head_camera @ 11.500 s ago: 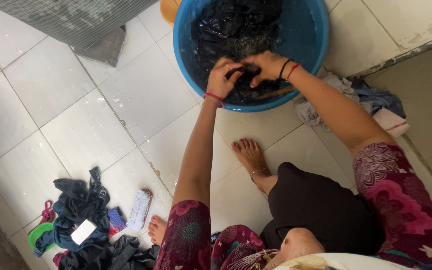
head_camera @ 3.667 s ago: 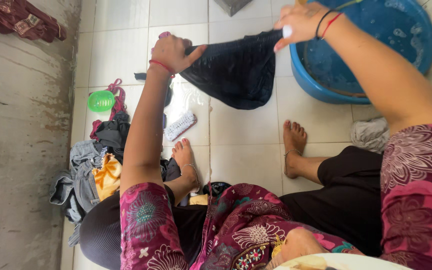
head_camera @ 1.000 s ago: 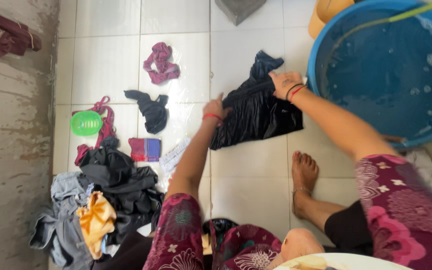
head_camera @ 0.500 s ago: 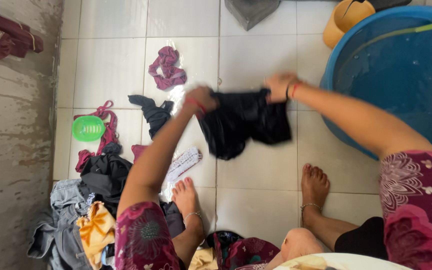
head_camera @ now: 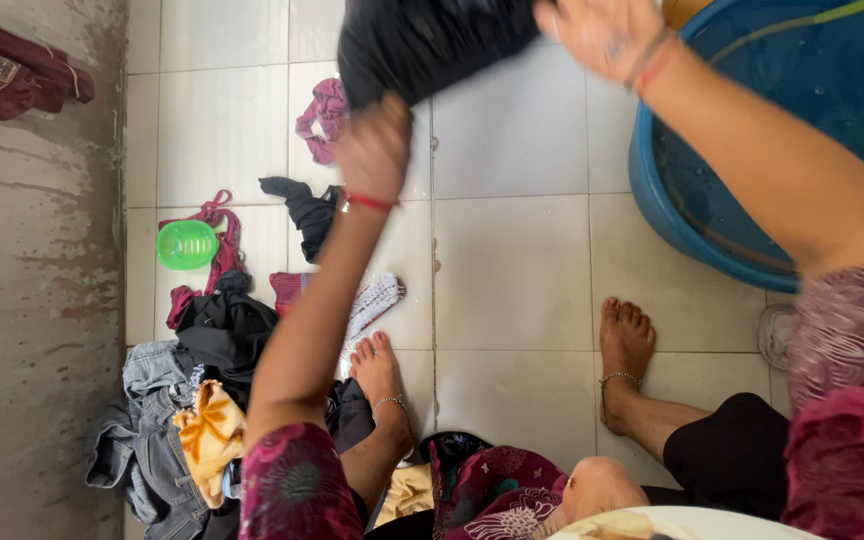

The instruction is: The person washes black clothes by hand in a blue bucket and on a tiled floor, using soap and a brush to scrub the fabric before rinsing it in the water.

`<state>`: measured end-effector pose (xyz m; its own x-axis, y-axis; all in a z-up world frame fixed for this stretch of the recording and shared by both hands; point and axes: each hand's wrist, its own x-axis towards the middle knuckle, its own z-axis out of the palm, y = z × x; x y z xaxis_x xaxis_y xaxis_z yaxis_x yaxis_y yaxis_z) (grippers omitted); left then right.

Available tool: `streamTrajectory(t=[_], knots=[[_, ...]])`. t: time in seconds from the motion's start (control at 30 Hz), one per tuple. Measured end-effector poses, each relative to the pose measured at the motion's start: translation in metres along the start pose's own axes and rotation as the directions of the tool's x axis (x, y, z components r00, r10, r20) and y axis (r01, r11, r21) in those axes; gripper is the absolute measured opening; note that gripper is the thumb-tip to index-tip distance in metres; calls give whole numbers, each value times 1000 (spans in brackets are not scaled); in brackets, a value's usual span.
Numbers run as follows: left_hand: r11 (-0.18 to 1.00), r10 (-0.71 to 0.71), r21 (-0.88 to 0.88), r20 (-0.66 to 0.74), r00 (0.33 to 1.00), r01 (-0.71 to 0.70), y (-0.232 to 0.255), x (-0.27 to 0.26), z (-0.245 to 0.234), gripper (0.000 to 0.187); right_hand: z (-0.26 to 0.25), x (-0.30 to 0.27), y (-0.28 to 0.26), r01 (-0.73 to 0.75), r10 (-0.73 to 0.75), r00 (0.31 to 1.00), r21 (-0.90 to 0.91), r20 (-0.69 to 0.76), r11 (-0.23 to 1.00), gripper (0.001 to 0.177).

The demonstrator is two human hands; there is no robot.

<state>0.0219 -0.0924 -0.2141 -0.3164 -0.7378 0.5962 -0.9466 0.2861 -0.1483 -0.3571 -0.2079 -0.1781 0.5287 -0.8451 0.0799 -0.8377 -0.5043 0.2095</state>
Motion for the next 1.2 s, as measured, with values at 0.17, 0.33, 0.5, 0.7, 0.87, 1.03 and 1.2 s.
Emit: streamTrajectory(t=[0.17, 0.33, 0.5, 0.7, 0.87, 1.03, 1.2], knots=[[867, 276, -495, 567, 776, 53, 164, -194, 34, 47, 85, -142, -76, 424, -338, 765, -34, 549, 905, 28], [735, 448, -678, 511, 733, 23, 189, -240, 37, 20, 93, -170, -109, 397, -442, 508, 255, 739, 882, 74], [800, 307, -596, 503, 808, 68, 185, -192, 61, 20, 130, -190, -134, 546, -367, 483, 54, 795, 836, 31], [821, 470, -566, 596, 651, -75, 259, -190, 31, 68, 99, -233, -127, 617, -424, 318, 154, 848, 771, 24], [725, 515, -688, 574, 636, 34, 319, -229, -2, 73, 52, -198, -135, 499, -516, 850, 157, 104, 852, 58], [816, 418, -573, 488, 766, -81, 270, -248, 29, 49, 18, -160, -70, 219, -158, 971, 416, -178, 883, 29], [884, 197, -467, 435, 878, 33, 212, -245, 7, 64, 79, -216, 57, -342, 490, 825, 442, -281, 829, 19]])
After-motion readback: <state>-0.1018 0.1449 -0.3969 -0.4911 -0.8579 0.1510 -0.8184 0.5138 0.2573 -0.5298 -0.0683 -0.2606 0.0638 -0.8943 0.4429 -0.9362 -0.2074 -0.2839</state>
